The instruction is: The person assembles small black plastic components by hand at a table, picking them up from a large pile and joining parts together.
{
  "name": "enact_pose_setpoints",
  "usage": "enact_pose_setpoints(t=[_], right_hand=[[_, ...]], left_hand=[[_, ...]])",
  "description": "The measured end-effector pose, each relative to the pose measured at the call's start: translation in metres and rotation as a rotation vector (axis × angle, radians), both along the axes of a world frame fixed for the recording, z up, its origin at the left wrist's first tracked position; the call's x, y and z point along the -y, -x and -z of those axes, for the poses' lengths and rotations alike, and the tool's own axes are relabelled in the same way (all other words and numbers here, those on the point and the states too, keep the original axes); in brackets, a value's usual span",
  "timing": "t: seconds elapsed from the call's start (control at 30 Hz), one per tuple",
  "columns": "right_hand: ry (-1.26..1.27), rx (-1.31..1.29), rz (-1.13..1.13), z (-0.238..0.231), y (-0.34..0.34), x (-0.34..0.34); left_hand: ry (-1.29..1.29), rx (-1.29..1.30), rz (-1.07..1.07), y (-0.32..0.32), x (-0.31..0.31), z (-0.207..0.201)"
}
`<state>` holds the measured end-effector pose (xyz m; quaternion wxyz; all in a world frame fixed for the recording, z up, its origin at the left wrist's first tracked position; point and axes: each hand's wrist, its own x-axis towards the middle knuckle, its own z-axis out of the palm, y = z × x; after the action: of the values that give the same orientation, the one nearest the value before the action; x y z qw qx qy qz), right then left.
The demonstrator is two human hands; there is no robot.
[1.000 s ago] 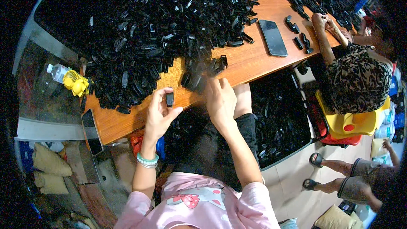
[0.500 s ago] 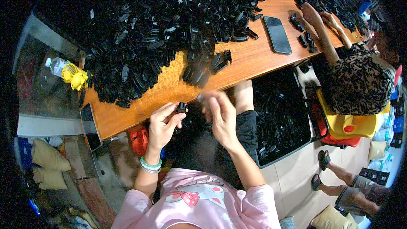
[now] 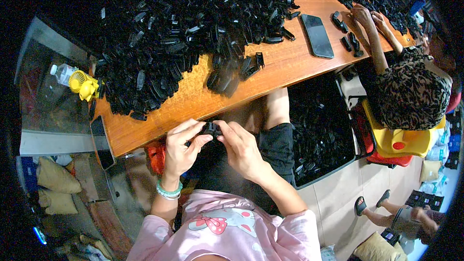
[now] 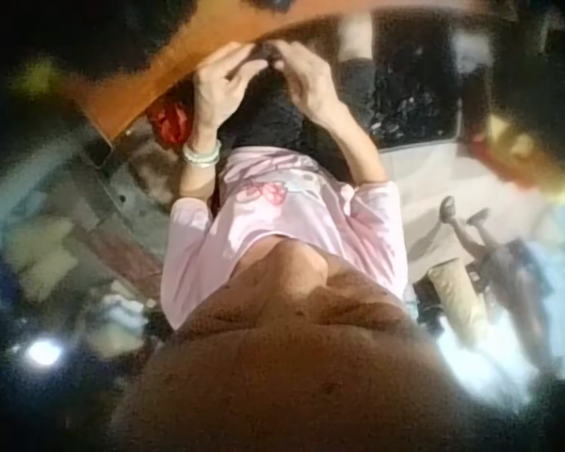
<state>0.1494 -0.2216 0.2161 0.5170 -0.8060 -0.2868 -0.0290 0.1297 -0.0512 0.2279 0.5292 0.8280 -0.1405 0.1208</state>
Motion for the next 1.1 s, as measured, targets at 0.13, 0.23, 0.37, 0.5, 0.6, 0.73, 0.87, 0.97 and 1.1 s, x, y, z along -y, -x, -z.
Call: enact_pose_setpoints(t=[0.13,0.23,0.37,0.5,0.6,0.73,0.87,0.97,1.1], right_hand=[[0.033,0.111,0.006,0.001,-0.001,-0.002],[0.013,0.199,0.084,0.004,0.001,-0.010],[-0.156,-0.059,0.180,-0.007,0.005,-0.015],[-0.478,-0.304,0.080,0.005,0.002,-0.010],[-0.477,-0.255,0.032,0.007,-0.001,0.000],[-0.527,-0.319,0.136,0.009,-0.002,0.008],[0.041,-0.222,0.137,0.027,-0.004,0.016],[-0.037,-0.162,0.039,0.031,-0.013,0.015],[0.020,0.209,0.476,0.025,-0.078,0.038]], left_hand=[[0.010,0.064,-0.030,0.002,0.006,-0.003],[0.162,-0.317,-0.041,0.003,0.011,-0.008],[0.485,-0.357,-0.062,0.007,0.006,-0.001],[0.503,-0.331,0.080,0.005,-0.002,-0.002],[0.515,-0.314,0.152,0.001,0.001,-0.003],[0.395,-0.211,0.198,-0.020,0.006,0.012],[0.046,-0.044,-0.032,-0.062,0.031,0.025],[-0.334,0.148,-0.144,-0.082,0.047,0.029],[-0.706,0.142,-0.249,-0.090,0.052,0.030]])
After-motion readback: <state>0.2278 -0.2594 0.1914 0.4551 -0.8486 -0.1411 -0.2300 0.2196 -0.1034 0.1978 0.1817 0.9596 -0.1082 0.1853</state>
